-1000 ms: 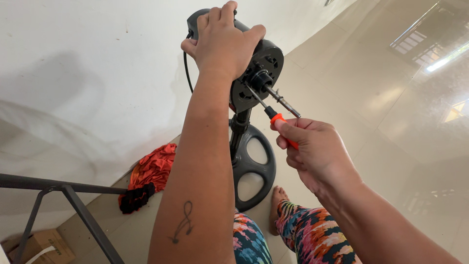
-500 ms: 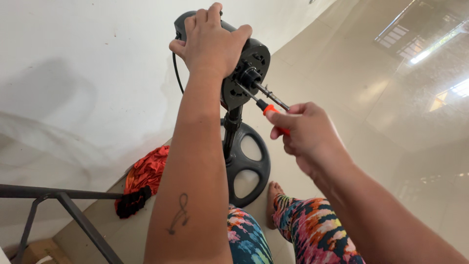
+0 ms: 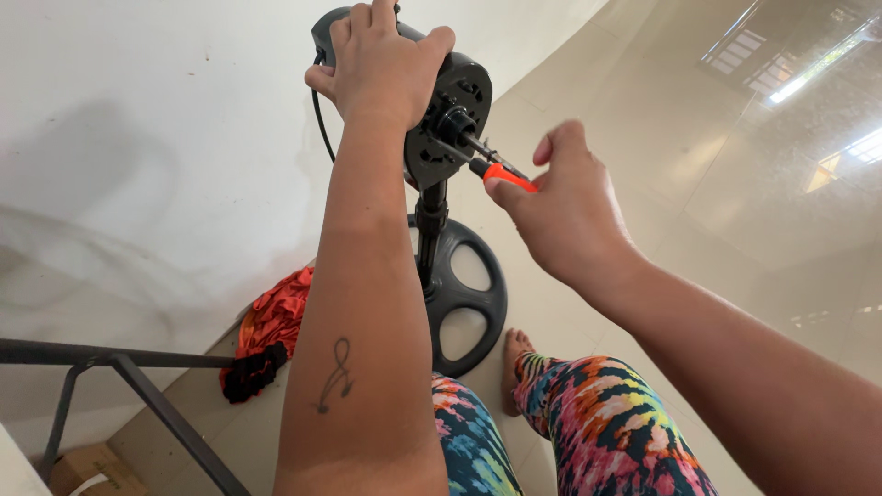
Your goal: The person uses a screwdriver to loosen and remove screws from the back of a standing fan motor. They detach the motor housing, rotate it, and continue unscrewing components while holding the motor steady.
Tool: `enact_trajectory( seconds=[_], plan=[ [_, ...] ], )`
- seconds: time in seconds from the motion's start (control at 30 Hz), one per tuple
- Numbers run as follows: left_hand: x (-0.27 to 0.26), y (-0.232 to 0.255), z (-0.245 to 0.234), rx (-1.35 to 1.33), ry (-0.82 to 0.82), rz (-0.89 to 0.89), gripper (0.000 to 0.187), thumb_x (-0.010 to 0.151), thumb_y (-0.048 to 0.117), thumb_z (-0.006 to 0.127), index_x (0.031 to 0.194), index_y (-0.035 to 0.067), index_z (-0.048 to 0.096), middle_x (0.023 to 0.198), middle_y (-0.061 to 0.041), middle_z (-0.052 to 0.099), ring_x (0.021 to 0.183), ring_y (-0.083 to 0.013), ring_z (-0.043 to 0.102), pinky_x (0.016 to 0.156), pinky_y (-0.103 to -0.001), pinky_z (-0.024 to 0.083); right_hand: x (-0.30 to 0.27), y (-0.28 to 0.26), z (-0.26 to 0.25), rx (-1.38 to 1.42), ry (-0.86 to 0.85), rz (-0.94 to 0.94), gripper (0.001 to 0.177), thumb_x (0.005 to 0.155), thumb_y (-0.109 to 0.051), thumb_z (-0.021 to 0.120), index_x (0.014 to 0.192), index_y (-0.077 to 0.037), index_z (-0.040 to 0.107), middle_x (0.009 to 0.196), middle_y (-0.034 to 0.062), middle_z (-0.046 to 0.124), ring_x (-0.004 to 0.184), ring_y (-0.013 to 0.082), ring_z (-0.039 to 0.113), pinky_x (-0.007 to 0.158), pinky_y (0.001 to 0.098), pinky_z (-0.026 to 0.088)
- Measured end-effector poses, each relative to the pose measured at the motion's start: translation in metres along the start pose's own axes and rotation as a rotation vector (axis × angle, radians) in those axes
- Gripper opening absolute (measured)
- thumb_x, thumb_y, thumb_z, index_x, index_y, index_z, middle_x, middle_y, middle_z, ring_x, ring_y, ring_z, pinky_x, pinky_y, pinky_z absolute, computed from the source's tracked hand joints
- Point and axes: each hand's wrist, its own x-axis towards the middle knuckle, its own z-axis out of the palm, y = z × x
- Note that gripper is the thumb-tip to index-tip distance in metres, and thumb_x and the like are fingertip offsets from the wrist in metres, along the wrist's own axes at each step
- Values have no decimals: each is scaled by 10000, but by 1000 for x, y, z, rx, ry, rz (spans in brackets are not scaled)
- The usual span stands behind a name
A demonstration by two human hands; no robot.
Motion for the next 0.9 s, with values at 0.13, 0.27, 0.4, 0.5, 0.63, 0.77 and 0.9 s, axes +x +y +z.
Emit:
enact_trajectory(
  seconds=[0.13, 0.27, 0.4, 0.5, 0.63, 0.77, 0.9],
  plan=[
    [1, -3, 2, -26, -4, 12, 773, 801, 543, 579, 1490, 237, 412, 1469, 33, 453, 1404, -161, 315, 1054, -579, 197, 2, -4, -7, -99, -33, -45, 418, 883, -218, 737, 1074, -52, 404, 708, 164, 645, 615, 308, 672, 561, 452, 514],
    [3, 1, 3, -22, -32, -31, 776, 792, 544, 573, 1493, 257, 404, 1467, 49, 455, 1416, -147, 318, 1056, -567, 220, -4, 1, 3, -392, 93, -329, 407, 921, -255, 731, 1081, -37, 428, 656, 196, 648, 598, 396, 643, 563, 502, 486],
    [3, -1, 3, -8, -21, -16, 777, 802, 552, 575, 1499, 254, 403, 1465, 43, 456, 1418, -158, 316, 1061, -589, 202, -14, 8, 20, -589, 123, -441, 305, 979, -271, 634, 1072, -47, 450, 660, 139, 669, 551, 395, 654, 499, 522, 501],
    [3, -2, 4, -16, -5, 6, 780, 808, 557, 578, 1503, 248, 405, 1464, 39, 460, 1418, -164, 318, 1067, -589, 197, -17, 13, 26, -581, 164, -491, 287, 976, -270, 626, 1044, -42, 466, 692, 123, 678, 540, 396, 653, 478, 528, 502],
    [2, 0, 5, -24, -17, 25, 778, 794, 546, 595, 1494, 256, 417, 1488, 40, 445, 1428, -161, 310, 1064, -592, 194, -18, 21, 24, -475, 128, -357, 289, 968, -302, 622, 1106, -85, 491, 662, 129, 697, 569, 405, 653, 543, 530, 499],
    [-4, 2, 2, -2, -27, 65, 782, 816, 559, 615, 1508, 255, 416, 1510, 9, 438, 1458, -197, 282, 1073, -587, 189, -34, 32, 24, -307, 176, -313, 381, 942, -321, 667, 1193, -87, 500, 653, 155, 685, 584, 404, 654, 544, 512, 491],
    [-2, -7, 4, -112, -22, 69, 855, 794, 565, 646, 1536, 257, 353, 1524, -25, 415, 1450, -197, 291, 1096, -602, 144, -61, 56, 25, -15, 172, -275, 401, 917, -255, 688, 1200, -49, 493, 647, 121, 674, 529, 325, 639, 509, 443, 474]
  ],
)
